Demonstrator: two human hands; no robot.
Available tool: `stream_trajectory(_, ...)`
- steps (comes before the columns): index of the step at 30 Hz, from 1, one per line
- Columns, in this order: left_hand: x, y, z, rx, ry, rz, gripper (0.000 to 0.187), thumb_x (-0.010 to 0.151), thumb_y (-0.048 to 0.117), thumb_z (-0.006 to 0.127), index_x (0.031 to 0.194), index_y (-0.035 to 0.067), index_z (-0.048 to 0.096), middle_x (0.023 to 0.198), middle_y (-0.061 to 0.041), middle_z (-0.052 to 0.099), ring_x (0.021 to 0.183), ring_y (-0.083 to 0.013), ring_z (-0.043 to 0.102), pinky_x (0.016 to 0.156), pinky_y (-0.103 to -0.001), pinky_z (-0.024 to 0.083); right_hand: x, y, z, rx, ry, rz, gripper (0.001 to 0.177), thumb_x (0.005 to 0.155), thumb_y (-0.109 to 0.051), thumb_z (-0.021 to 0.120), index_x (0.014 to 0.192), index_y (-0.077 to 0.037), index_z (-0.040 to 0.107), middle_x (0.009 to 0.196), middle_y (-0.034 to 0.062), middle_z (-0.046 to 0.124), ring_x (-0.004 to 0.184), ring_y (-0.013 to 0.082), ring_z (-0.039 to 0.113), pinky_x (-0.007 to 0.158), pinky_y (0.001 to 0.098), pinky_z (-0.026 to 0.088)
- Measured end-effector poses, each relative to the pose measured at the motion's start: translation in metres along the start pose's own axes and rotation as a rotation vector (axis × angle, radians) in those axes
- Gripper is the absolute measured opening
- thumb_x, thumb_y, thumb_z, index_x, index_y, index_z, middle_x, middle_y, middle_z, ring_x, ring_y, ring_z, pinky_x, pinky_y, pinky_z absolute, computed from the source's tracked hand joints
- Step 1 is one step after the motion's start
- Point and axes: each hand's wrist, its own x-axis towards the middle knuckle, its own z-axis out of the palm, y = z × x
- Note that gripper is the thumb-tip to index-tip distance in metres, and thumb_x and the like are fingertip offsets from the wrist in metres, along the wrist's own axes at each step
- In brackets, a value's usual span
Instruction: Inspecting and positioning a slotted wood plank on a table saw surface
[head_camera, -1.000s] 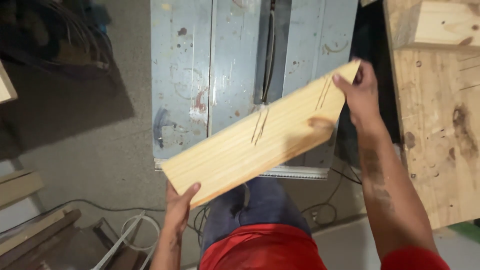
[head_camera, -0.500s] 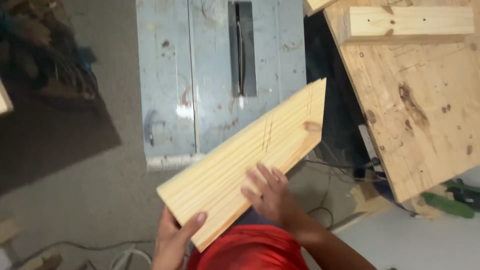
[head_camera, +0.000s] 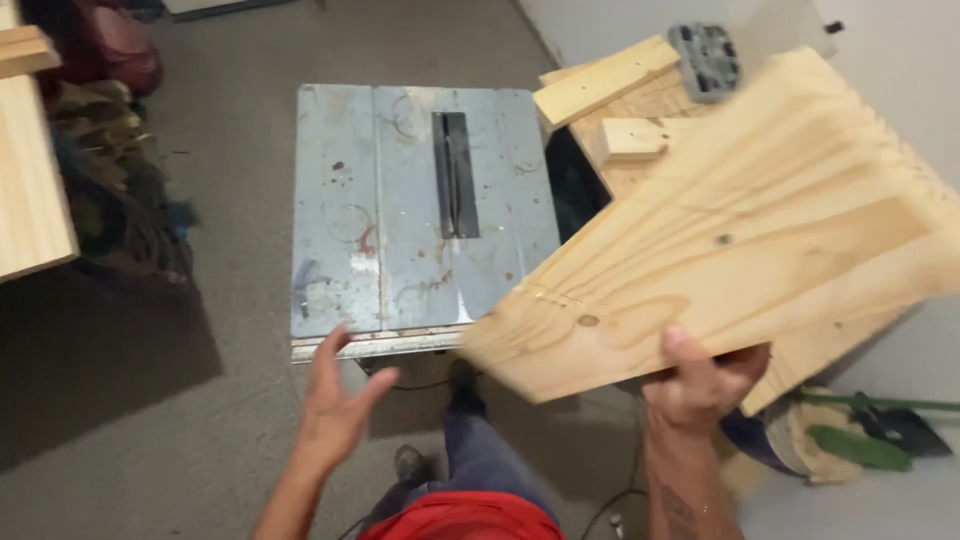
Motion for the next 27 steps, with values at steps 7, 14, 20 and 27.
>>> stream_trajectory(7, -0.052, -0.202, 0.036, -1.204, 0.197, -0.357, 0.082, 0.087, 0.054, 0.038, 0.158, 0.013, 0.040, 0.151, -0.026, 0.051, 0.133, -0.0452, 0.049, 0.111, -0.057, 0.034, -0.051, 0.089, 0.012, 0.649, 0.297, 0.998, 0.071, 0.073, -0.018, 0.059, 0.142, -0.003, 0.057, 0.142, 0.0178, 0.062, 0.129, 0.0368, 0.059, 0.117, 0.0488, 0.044)
stream_trajectory(14, -0.034, -0.059, 0.024, -1.120, 0.608, -0.418, 0.070, 0.100, 0.044, 0.034, 0.153, -0.001, 0.039, 0.156, -0.016, 0.048, 0.142, -0.0286, 0.048, 0.124, -0.043, 0.034, -0.148, 0.154, 0.045, 0.610, 0.167, 1.331, 0.071, 0.076, -0.014, 0.058, 0.144, 0.001, 0.053, 0.143, 0.0193, 0.060, 0.130, 0.0354, 0.057, 0.116, 0.0452, 0.043)
stream_trajectory(20, 0.021, -0.080, -0.026, -0.918, 0.764, -0.693, 0.062, 0.100, 0.058, 0.044, 0.145, 0.017, 0.056, 0.142, -0.005, 0.064, 0.126, -0.0225, 0.064, 0.106, -0.041, 0.054, -0.202, 0.198, 0.046, 0.542, -0.141, 1.492, 0.059, 0.083, -0.007, 0.067, 0.140, 0.004, 0.057, 0.134, 0.0203, 0.066, 0.120, 0.0372, 0.063, 0.099, 0.0497, 0.053)
stream_trajectory(27, 0.118, -0.144, -0.073, -0.850, 0.619, -0.547, 0.059, 0.100, 0.058, 0.047, 0.143, 0.020, 0.058, 0.143, -0.001, 0.064, 0.130, -0.0164, 0.064, 0.112, -0.037, 0.052, -0.124, 0.202, 0.018, -0.177, -1.113, 1.451, 0.037, 0.089, -0.034, 0.073, 0.109, -0.002, 0.070, 0.094, 0.0149, 0.079, 0.079, 0.0198, 0.076, 0.071, 0.0287, 0.061)
